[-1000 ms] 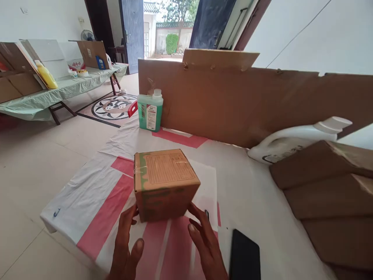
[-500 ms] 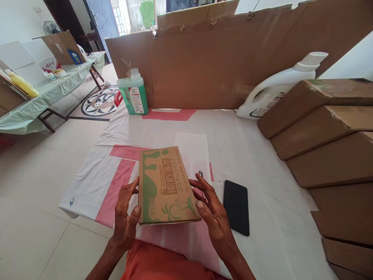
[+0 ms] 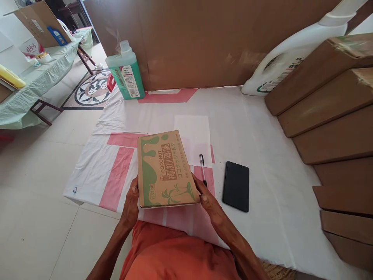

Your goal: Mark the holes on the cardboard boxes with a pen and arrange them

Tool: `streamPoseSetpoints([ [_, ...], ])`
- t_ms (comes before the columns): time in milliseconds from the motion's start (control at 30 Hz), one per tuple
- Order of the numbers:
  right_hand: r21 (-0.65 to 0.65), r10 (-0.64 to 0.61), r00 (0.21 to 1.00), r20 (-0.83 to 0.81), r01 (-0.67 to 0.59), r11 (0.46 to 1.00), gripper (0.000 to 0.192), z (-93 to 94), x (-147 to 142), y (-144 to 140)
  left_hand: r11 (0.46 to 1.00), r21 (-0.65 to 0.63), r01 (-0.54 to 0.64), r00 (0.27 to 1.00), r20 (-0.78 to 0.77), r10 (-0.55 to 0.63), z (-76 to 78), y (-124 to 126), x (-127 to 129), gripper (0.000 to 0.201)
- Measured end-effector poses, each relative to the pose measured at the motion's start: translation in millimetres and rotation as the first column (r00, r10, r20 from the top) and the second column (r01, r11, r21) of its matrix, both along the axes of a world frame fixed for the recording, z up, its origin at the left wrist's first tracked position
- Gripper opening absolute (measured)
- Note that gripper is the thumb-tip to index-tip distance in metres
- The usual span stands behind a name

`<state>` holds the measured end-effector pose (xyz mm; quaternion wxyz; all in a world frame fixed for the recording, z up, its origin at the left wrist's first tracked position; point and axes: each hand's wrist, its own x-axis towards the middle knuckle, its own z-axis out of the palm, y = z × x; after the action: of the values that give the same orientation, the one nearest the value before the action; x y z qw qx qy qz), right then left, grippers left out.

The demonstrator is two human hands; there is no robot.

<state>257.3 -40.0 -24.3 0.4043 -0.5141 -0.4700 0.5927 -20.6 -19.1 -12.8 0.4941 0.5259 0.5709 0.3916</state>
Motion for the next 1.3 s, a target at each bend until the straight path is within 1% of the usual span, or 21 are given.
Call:
streamPoseSetpoints([
  [100,0.083,-0.007,1.0,-0.001,0.007,0.997,0.088,19.7,5.1,9.7,0.998,0.014,-0.06,0.998,0.011,0.059,10.3,-1.5,-0.9,0.081],
  [167,0.152,-0.026,1.0,-0.003,0.026,0.988,0.089,36.6,10.2,19.7,0.993,0.026,-0.114,0.993,0.038,0.113,16.7,-2.4,-3.4,0.088],
  [233,0.22,-0.061,0.998,-0.009,0.061,0.974,0.089,53.7,13.2,30.9,0.991,0.021,-0.132,0.989,0.072,0.131,20.6,-4.3,-5.3,0.092],
  [333,0.332,-0.088,0.995,-0.04,0.096,0.938,0.081,73.2,11.6,47.7,0.99,-0.023,-0.141,0.988,0.059,0.142,22.1,-8.8,-3.8,0.09],
  [400,0.392,-0.108,0.994,0.002,0.099,0.915,0.076,79.9,8.1,58.2,0.988,-0.032,-0.153,0.988,-0.001,0.153,22.6,-11.2,1.5,0.088],
  [500,0.415,-0.199,0.975,0.104,0.139,0.899,0.074,80.9,4.9,70.9,0.993,0.033,-0.109,0.991,-0.07,0.112,26.0,-10.3,13.7,0.087],
  [567,0.409,-0.266,0.955,0.131,0.193,0.892,0.071,77.5,6.3,75.3,0.993,0.094,-0.066,0.993,-0.094,0.075,29.1,-5.9,20.6,0.083],
  [633,0.396,-0.306,0.942,0.14,0.23,0.889,0.065,71.9,9.8,75.5,0.99,0.137,-0.043,0.993,-0.105,0.058,30.8,2.1,23.7,0.08],
  [667,0.388,-0.313,0.94,0.134,0.24,0.89,0.062,68.4,11.6,74.0,0.988,0.15,-0.048,0.992,-0.104,0.064,30.9,7.5,23.8,0.077],
  [733,0.365,-0.305,0.947,0.098,0.251,0.897,0.059,60.1,13.4,68.7,0.98,0.171,-0.098,0.988,-0.097,0.116,30.3,20.6,21.9,0.072],
  [800,0.31,-0.285,0.955,0.08,0.248,0.918,0.064,50.4,11.0,61.7,0.966,0.2,-0.164,0.978,-0.096,0.186,29.9,35.6,19.9,0.068],
  [867,0.221,-0.274,0.955,0.117,0.243,0.944,0.076,40.1,5.1,55.6,0.954,0.235,-0.187,0.972,-0.1,0.215,30.0,49.8,19.8,0.067],
  [933,0.126,-0.265,0.949,0.171,0.246,0.961,0.087,31.2,-1.8,52.9,0.952,0.264,-0.155,0.976,-0.105,0.188,29.9,61.3,22.5,0.066],
  [967,0.102,-0.267,0.944,0.193,0.251,0.963,0.088,28.1,-4.3,53.1,0.954,0.269,-0.13,0.981,-0.107,0.164,29.6,65.8,24.7,0.066],
  [1000,0.101,-0.27,0.939,0.211,0.254,0.962,0.084,26.2,-5.9,54.3,0.958,0.268,-0.106,0.984,-0.109,0.139,29.3,69.3,27.0,0.068],
  [1067,0.156,-0.287,0.922,0.261,0.253,0.955,0.067,27.2,-5.5,58.5,0.965,0.254,-0.07,0.99,-0.104,0.099,30.0,73.8,31.3,0.073],
  [1133,0.239,-0.321,0.891,0.32,0.252,0.938,0.052,34.5,-1.7,61.8,0.967,0.25,-0.055,0.991,-0.104,0.083,34.6,75.2,34.1,0.074],
  [1200,0.287,-0.347,0.868,0.356,0.252,0.924,0.05,45.5,2.2,61.1,0.963,0.266,-0.05,0.989,-0.122,0.085,43.4,73.8,34.8,0.071],
  [1233,0.29,-0.351,0.866,0.356,0.255,0.922,0.051,51.1,3.3,58.7,0.963,0.267,-0.048,0.988,-0.128,0.085,48.7,72.3,34.5,0.069],
  [1300,0.248,-0.327,0.883,0.338,0.251,0.936,0.052,59.5,3.3,50.3,0.971,0.236,-0.035,0.99,-0.124,0.065,57.9,68.2,33.1,0.065],
])
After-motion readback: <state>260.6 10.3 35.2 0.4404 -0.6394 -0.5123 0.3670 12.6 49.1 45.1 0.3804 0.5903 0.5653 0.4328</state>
